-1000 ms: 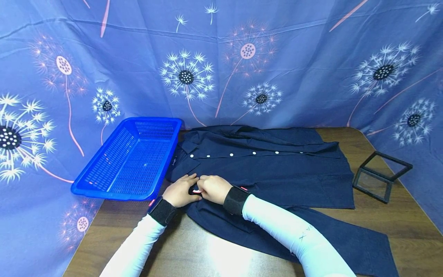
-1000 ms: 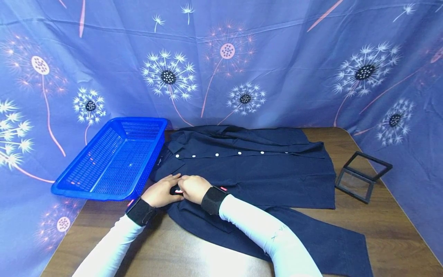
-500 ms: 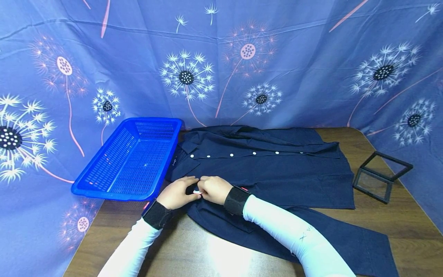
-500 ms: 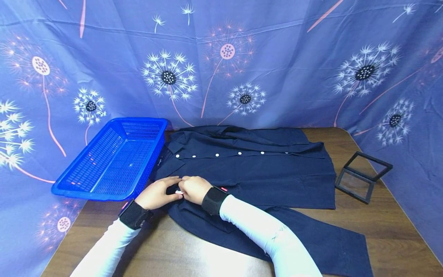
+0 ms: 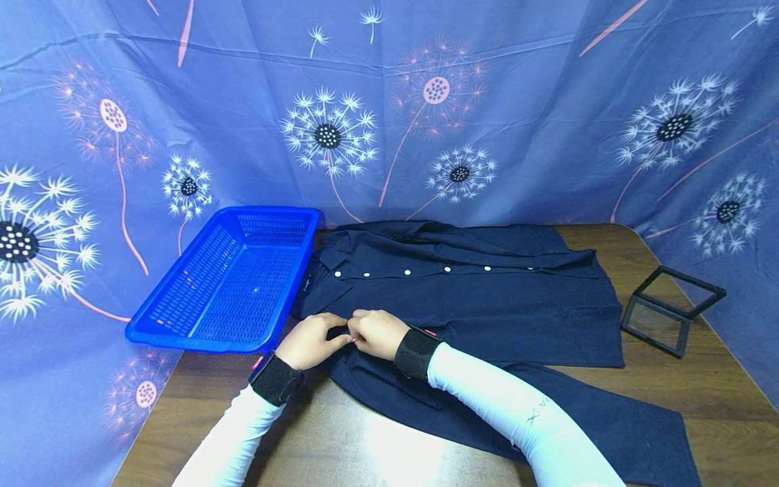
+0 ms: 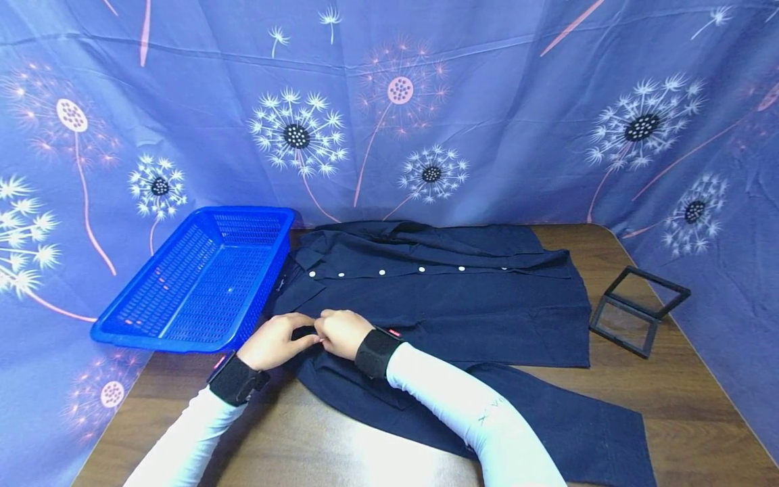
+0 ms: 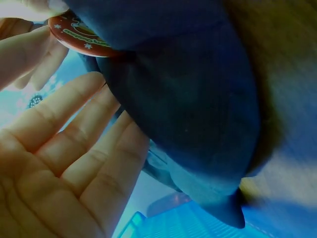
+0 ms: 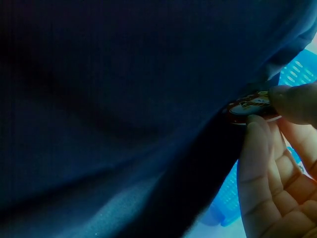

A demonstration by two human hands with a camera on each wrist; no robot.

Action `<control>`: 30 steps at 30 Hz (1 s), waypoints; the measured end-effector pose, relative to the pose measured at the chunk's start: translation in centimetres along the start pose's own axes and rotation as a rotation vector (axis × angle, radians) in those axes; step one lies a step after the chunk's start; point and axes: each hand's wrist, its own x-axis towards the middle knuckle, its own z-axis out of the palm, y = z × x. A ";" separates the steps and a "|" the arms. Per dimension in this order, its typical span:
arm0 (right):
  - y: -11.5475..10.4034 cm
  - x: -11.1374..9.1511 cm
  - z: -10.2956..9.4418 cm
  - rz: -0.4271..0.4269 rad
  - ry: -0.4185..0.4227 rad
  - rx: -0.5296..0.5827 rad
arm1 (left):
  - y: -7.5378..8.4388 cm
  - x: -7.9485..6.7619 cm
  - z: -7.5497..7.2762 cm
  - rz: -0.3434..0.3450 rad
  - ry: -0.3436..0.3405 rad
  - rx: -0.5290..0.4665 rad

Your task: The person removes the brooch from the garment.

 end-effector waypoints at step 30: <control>0.7 -0.2 -1.5 0.071 -0.042 0.055 | -0.2 -0.2 0.2 0.043 -0.023 0.052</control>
